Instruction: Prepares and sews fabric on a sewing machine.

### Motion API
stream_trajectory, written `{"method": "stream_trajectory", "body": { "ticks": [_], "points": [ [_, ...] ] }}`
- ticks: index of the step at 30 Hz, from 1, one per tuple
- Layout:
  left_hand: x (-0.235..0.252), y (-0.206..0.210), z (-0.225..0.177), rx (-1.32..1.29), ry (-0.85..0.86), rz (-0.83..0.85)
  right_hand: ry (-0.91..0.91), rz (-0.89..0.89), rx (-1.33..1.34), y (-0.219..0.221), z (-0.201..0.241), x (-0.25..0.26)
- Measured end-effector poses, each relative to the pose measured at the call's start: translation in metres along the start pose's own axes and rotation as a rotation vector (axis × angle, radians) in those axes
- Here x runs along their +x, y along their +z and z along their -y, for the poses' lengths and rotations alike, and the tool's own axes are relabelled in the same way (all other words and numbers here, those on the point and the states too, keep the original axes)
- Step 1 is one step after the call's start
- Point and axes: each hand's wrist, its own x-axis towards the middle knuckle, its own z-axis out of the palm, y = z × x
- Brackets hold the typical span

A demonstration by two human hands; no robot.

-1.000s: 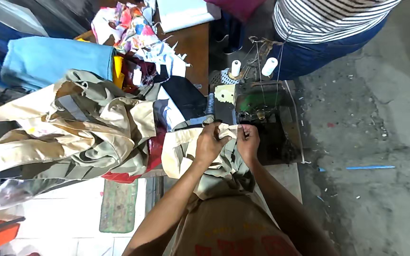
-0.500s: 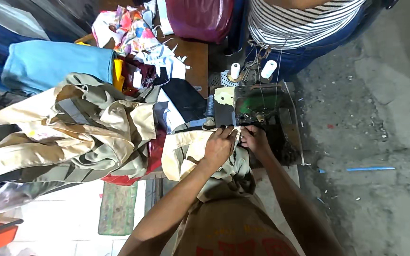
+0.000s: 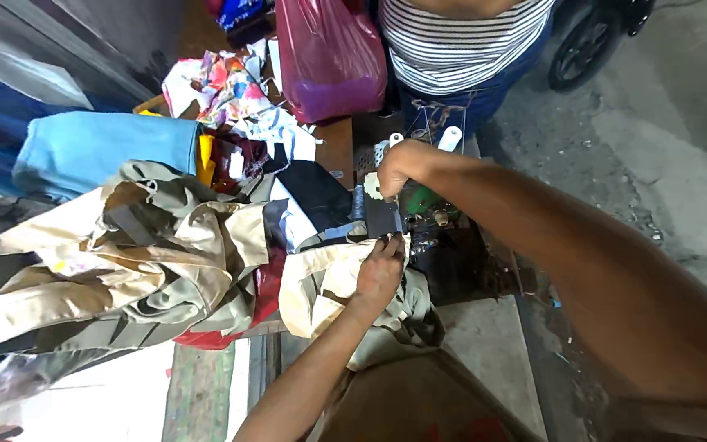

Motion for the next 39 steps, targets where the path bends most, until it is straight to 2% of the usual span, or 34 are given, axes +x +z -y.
{"method": "stream_trajectory", "body": {
  "ticks": [2,8,12,19,26,27,28,31,32,33,35,36,38,39],
  "points": [
    [0.000,0.000,-0.002,0.005,-0.009,0.003,0.027,-0.008,-0.026,0.002,0.000,0.007],
    [0.001,0.001,-0.003,0.011,-0.026,-0.007,0.019,-0.253,0.131,0.011,0.002,0.000],
    [0.010,-0.004,-0.004,-0.001,-0.074,0.052,0.198,-0.354,0.267,0.017,0.016,-0.012],
    [0.013,-0.005,-0.010,-0.030,-0.171,0.061,0.158,-0.368,0.324,0.021,0.009,-0.014],
    [0.012,0.000,-0.006,-0.069,-0.153,0.011,0.147,-0.375,0.288,0.019,0.010,-0.012],
    [0.012,0.000,-0.007,-0.075,-0.159,0.018,0.145,-0.455,0.291,0.022,0.012,-0.016],
    [0.011,-0.002,-0.006,-0.091,-0.167,0.034,0.126,-0.625,0.306,0.029,0.015,-0.022],
    [0.016,-0.020,-0.002,-0.193,-0.208,0.101,0.142,-1.412,0.409,0.078,0.014,-0.046],
    [0.018,-0.025,0.000,-0.224,-0.224,0.132,0.165,-1.571,0.504,0.106,0.007,-0.055],
    [0.019,-0.029,0.001,-0.240,-0.237,0.153,0.207,-1.656,0.653,0.142,-0.005,-0.058],
    [0.020,-0.029,0.001,-0.232,-0.227,0.143,0.346,-1.666,1.072,0.221,-0.034,-0.035],
    [0.020,-0.027,0.000,-0.215,-0.210,0.123,0.357,-1.572,1.304,0.250,-0.046,-0.020],
    [0.016,-0.022,0.000,-0.162,-0.168,0.111,0.196,-1.219,1.687,0.290,-0.053,-0.002],
    [0.018,-0.023,-0.001,-0.128,-0.161,0.138,0.089,-1.101,1.779,0.296,-0.055,0.005]
  ]
}}
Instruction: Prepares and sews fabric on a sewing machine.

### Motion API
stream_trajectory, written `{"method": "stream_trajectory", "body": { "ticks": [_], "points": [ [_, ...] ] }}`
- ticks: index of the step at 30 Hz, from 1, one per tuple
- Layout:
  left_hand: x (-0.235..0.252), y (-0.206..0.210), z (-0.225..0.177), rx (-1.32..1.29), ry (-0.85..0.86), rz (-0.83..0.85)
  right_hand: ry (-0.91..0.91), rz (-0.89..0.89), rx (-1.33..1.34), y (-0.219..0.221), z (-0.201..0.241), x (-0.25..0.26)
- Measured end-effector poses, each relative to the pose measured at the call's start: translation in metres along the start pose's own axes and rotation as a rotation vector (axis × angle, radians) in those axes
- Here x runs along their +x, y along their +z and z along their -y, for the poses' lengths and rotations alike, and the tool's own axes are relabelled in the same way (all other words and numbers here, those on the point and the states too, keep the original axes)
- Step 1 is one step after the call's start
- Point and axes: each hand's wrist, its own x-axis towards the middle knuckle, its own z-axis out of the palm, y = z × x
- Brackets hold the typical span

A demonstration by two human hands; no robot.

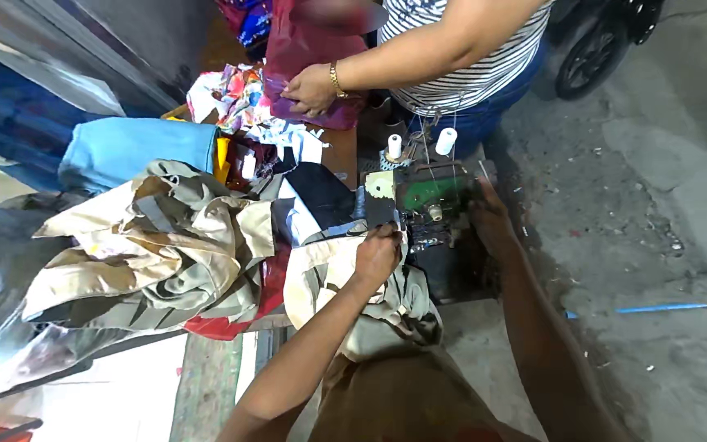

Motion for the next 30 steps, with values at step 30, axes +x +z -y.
{"method": "stream_trajectory", "body": {
  "ticks": [30],
  "points": [
    [0.004,0.004,-0.001,0.098,0.021,-0.041,0.122,-0.286,-0.101,0.076,0.013,-0.078]
  ]
}}
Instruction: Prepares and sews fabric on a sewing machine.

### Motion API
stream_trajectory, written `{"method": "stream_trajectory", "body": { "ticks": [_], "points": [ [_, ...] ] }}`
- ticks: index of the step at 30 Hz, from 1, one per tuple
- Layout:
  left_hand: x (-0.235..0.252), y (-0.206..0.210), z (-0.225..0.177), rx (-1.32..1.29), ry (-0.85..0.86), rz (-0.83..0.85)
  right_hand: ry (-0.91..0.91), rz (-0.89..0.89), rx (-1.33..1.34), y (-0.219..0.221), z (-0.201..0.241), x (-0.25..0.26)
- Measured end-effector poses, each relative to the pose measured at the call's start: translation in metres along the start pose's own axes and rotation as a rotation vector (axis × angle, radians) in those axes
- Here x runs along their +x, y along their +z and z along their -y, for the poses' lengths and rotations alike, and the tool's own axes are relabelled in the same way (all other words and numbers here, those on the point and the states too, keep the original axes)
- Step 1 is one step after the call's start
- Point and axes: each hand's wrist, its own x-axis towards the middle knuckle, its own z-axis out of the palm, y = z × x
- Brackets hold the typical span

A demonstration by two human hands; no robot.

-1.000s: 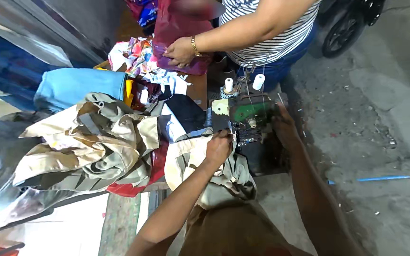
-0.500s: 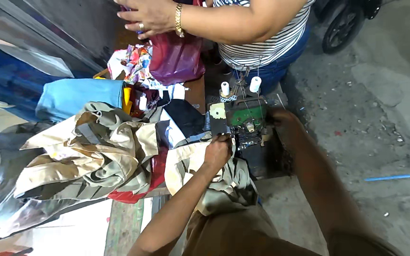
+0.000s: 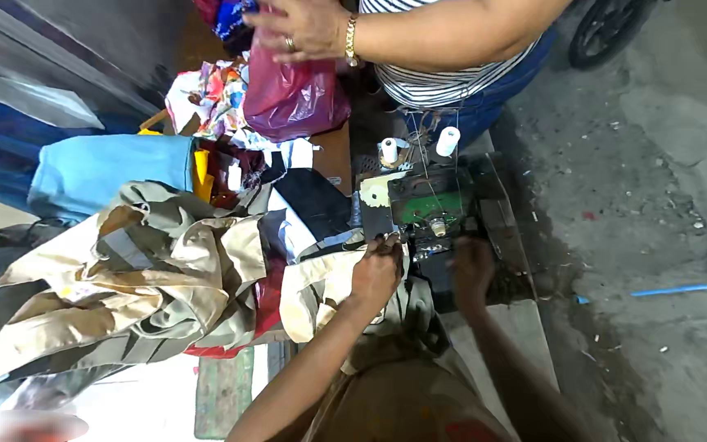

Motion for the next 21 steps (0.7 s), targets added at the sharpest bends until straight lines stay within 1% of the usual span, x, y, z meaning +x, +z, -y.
{"method": "stream_trajectory", "body": {
  "ticks": [1,2,5,7,9,12,15,17,18,21],
  "points": [
    [0.000,-0.002,-0.002,0.020,-0.015,0.017,0.024,0.105,0.023,0.014,0.006,-0.025],
    [0.001,-0.005,-0.003,0.038,-0.031,0.051,0.020,0.146,0.074,0.030,0.006,-0.041],
    [0.002,-0.008,-0.006,0.052,-0.052,0.120,0.006,0.066,0.204,0.062,0.000,-0.048],
    [0.001,-0.012,-0.005,0.066,-0.051,0.180,0.040,0.046,0.226,0.066,0.000,-0.040],
    [0.005,-0.021,-0.008,0.108,-0.050,0.275,0.055,0.068,0.200,0.064,0.002,-0.030],
    [0.007,-0.029,-0.010,0.173,-0.044,0.374,0.006,0.056,0.157,0.064,0.001,-0.028],
    [0.010,-0.033,-0.011,0.230,-0.037,0.409,-0.011,0.024,0.180,0.067,0.002,-0.026],
    [0.011,-0.033,-0.012,0.255,-0.035,0.404,0.051,0.012,0.228,0.068,0.003,-0.030],
    [0.010,-0.031,-0.011,0.264,-0.030,0.394,0.116,0.030,0.270,0.067,0.001,-0.036],
    [0.014,-0.035,-0.012,0.289,-0.030,0.400,0.370,0.160,0.429,0.057,0.003,-0.061]
  ]
}}
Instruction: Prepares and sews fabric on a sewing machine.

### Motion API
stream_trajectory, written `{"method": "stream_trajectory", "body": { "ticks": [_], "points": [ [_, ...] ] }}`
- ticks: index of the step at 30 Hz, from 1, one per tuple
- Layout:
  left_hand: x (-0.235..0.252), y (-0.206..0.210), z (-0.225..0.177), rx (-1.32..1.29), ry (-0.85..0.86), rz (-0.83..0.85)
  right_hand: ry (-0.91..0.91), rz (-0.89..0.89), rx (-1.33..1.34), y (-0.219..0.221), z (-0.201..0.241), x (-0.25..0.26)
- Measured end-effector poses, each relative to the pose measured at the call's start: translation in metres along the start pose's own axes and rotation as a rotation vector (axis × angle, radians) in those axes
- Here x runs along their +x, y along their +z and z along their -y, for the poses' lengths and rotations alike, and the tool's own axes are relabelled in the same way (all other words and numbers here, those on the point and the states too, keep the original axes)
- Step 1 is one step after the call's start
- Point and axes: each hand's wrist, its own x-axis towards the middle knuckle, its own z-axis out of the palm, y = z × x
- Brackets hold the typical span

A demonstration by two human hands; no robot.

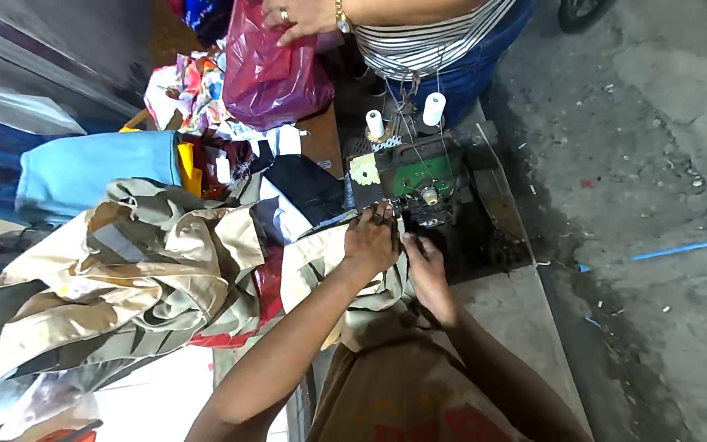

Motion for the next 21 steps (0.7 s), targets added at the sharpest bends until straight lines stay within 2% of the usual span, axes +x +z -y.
{"method": "stream_trajectory", "body": {
  "ticks": [3,7,11,16,21],
  "points": [
    [0.001,-0.004,-0.003,0.005,-0.022,0.025,0.123,0.117,0.115,-0.007,-0.002,-0.020],
    [0.003,-0.015,0.004,-0.065,-0.005,0.071,0.092,0.070,0.153,-0.003,0.013,-0.024],
    [0.010,-0.016,0.022,-0.146,0.093,0.069,0.098,0.024,0.209,-0.001,0.015,-0.024],
    [-0.008,-0.009,0.023,-0.139,0.144,-0.059,0.098,-0.024,0.197,0.002,0.016,-0.021],
    [-0.019,0.018,0.016,-0.173,0.182,-0.191,0.145,-0.082,0.214,0.006,0.025,-0.009]
  ]
}}
